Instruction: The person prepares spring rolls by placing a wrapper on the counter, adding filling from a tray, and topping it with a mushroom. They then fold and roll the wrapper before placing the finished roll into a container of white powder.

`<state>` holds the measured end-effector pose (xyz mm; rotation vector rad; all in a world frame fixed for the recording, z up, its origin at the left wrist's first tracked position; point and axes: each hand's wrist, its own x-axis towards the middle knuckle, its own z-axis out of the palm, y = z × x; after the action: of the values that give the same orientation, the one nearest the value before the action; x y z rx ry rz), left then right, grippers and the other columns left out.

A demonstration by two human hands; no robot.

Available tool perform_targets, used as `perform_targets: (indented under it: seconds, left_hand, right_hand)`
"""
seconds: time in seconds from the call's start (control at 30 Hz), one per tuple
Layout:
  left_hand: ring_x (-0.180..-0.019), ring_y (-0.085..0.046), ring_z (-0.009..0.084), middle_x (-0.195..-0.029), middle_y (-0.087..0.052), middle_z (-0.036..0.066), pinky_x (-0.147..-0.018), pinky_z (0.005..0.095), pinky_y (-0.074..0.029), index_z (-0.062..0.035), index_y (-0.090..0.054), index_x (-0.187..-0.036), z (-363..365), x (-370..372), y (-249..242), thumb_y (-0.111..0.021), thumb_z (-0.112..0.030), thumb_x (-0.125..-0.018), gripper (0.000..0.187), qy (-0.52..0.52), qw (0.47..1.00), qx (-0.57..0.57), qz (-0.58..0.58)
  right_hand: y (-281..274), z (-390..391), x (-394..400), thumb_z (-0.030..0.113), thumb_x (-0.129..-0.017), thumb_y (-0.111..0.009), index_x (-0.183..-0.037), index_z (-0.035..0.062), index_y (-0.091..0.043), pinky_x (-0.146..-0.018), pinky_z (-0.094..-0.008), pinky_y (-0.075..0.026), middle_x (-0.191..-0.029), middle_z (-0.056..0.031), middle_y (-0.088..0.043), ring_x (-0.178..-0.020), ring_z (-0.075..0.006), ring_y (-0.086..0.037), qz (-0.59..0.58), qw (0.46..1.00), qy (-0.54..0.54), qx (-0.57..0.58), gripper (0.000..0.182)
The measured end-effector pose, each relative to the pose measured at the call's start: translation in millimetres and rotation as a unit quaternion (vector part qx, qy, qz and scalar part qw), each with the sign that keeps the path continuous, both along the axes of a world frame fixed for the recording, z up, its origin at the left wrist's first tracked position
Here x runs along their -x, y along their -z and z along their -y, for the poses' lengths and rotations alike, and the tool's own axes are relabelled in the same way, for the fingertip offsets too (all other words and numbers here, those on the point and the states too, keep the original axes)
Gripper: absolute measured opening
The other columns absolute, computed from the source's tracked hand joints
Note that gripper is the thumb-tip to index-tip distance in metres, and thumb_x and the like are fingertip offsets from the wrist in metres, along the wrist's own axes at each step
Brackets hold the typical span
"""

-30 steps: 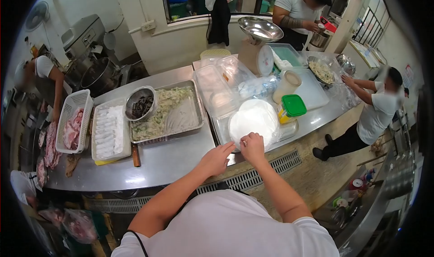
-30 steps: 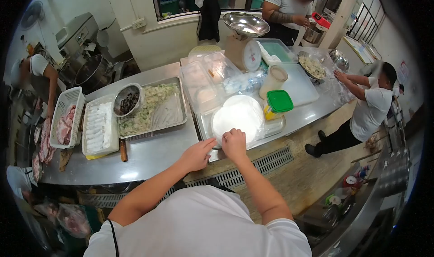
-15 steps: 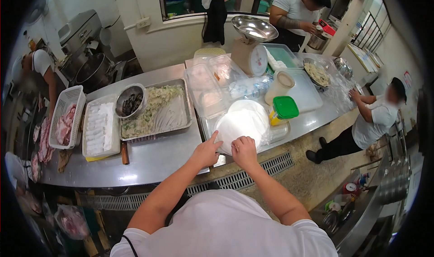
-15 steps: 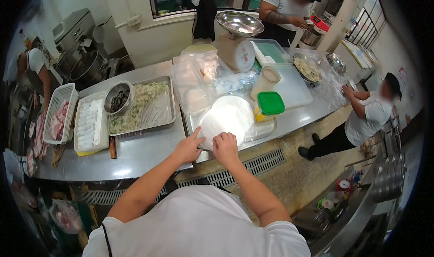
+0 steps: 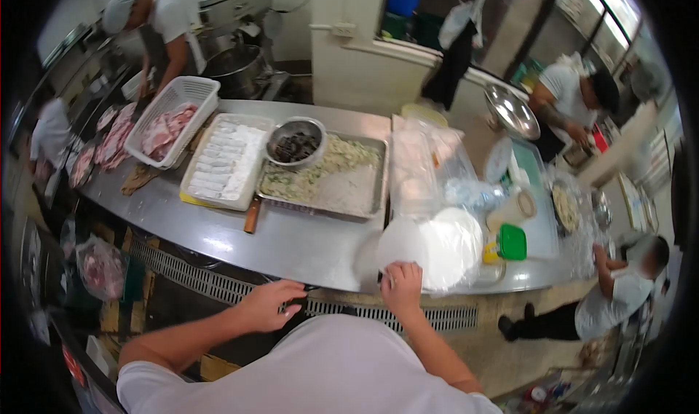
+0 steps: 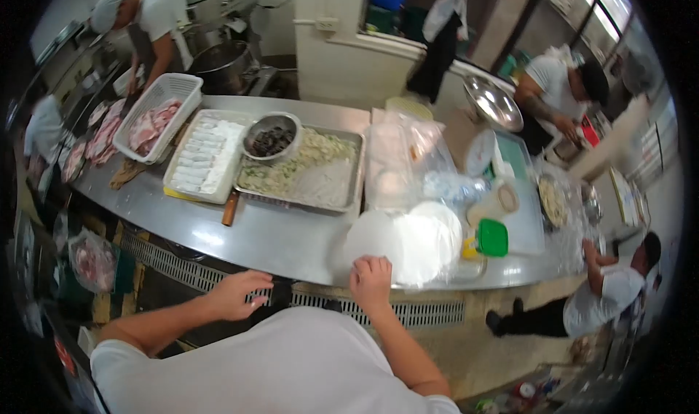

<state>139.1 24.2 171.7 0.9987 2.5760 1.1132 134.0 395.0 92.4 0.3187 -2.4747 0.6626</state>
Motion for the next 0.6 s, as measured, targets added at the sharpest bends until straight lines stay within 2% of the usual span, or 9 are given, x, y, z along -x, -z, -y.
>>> perform_targets:
  seconds: [0.07,0.1,0.13,0.2,0.27,0.33,0.4,0.5,0.6]
  left_hand:
    - [-0.098,-0.077,0.028,-0.13,-0.075,0.016,-0.09,0.0391,-0.063,-0.002,-0.076,-0.125,14,-29,-9,-0.08,-0.008,-0.095,0.03,-0.142,0.982,-0.053,0.112]
    - [-0.091,-0.076,0.0194,-0.122,-0.076,0.015,-0.083,0.0333,-0.062,-0.0008,-0.075,-0.128,19,-39,12,-0.08,-0.002,-0.095,0.034,-0.19,0.973,-0.095,0.089]
    - [-0.09,-0.076,0.0183,-0.117,-0.076,0.013,-0.083,0.033,-0.061,-0.0009,-0.074,-0.129,10,-42,4,-0.08,-0.002,-0.095,0.034,-0.256,0.954,-0.1,0.119]
    - [-0.088,-0.075,0.0175,-0.111,-0.077,0.012,-0.084,0.0328,-0.061,-0.0015,-0.074,-0.129,-17,-29,14,-0.079,-0.002,-0.096,0.034,-0.316,0.89,-0.26,0.202]
    - [-0.089,-0.074,0.0158,-0.109,-0.077,0.01,-0.084,0.0329,-0.06,-0.002,-0.074,-0.128,-40,8,1,-0.078,-0.002,-0.098,0.031,-0.284,0.901,-0.286,0.16]
    - [-0.09,-0.074,0.019,-0.109,-0.077,0.011,-0.083,0.0334,-0.059,-0.0017,-0.074,-0.126,-49,58,-17,-0.077,-0.004,-0.099,0.028,-0.186,0.943,-0.277,0.007]
    - [-0.092,-0.075,0.027,-0.11,-0.076,0.014,-0.081,0.0359,-0.059,-0.0018,-0.074,-0.124,-49,106,-20,-0.076,-0.003,-0.096,0.028,-0.095,0.954,-0.27,-0.085]
    - [-0.099,-0.073,0.0366,-0.113,-0.075,0.017,-0.086,0.0428,-0.06,-0.0023,-0.074,-0.123,-18,143,-8,-0.077,-0.003,-0.088,0.035,0.076,0.972,-0.173,-0.142]
    - [-0.109,-0.071,0.0409,-0.118,-0.074,0.019,-0.095,0.0478,-0.058,-0.0033,-0.072,-0.125,14,130,27,-0.078,-0.004,-0.082,0.043,0.163,0.969,-0.146,-0.117]
  right_hand:
    - [-2,19,0,0.0,-0.076,-0.078,-0.102,0.0083,-0.069,-0.094,-0.0526,-0.049,-0.107,-0.012,-0.069,-0.102,-0.0366,-0.064,0.014,0.999,-0.03,-0.001,0.028]
    - [-1,29,1,0.001,-0.076,-0.078,-0.102,0.0084,-0.069,-0.094,-0.0528,-0.049,-0.108,-0.0119,-0.069,-0.102,-0.0365,-0.064,0.019,0.999,-0.041,0.001,0.029]
    - [2,37,5,0.001,-0.076,-0.078,-0.102,0.0083,-0.069,-0.094,-0.0528,-0.049,-0.108,-0.0119,-0.069,-0.102,-0.0364,-0.064,0.022,0.998,-0.057,-0.004,0.029]
    - [10,56,8,0.001,-0.076,-0.078,-0.103,0.0081,-0.069,-0.094,-0.0528,-0.049,-0.108,-0.0118,-0.069,-0.102,-0.0362,-0.064,0.036,0.996,-0.085,-0.009,0.029]
    - [16,73,16,0.002,-0.076,-0.078,-0.103,0.0078,-0.069,-0.094,-0.0516,-0.049,-0.108,-0.0121,-0.069,-0.103,-0.0362,-0.065,0.029,0.992,-0.117,-0.026,0.028]
    - [22,89,20,0.002,-0.077,-0.079,-0.103,0.0083,-0.069,-0.092,-0.0508,-0.049,-0.11,-0.0118,-0.07,-0.104,-0.0361,-0.065,0.034,0.988,-0.144,-0.035,0.029]
    - [28,105,21,0.005,-0.08,-0.078,-0.104,0.008,-0.068,-0.094,-0.0514,-0.05,-0.113,-0.0126,-0.07,-0.107,-0.0364,-0.065,0.066,0.985,-0.15,-0.06,0.026]
    - [47,124,36,0.008,-0.085,-0.077,-0.105,0.0077,-0.068,-0.098,-0.0516,-0.05,-0.119,-0.0139,-0.071,-0.111,-0.0373,-0.066,0.093,0.982,-0.141,-0.086,0.022]
    - [63,140,45,0.009,-0.09,-0.074,-0.109,0.0076,-0.069,-0.102,-0.0513,-0.05,-0.124,-0.0149,-0.072,-0.114,-0.0365,-0.066,0.124,0.98,-0.133,-0.085,0.02]
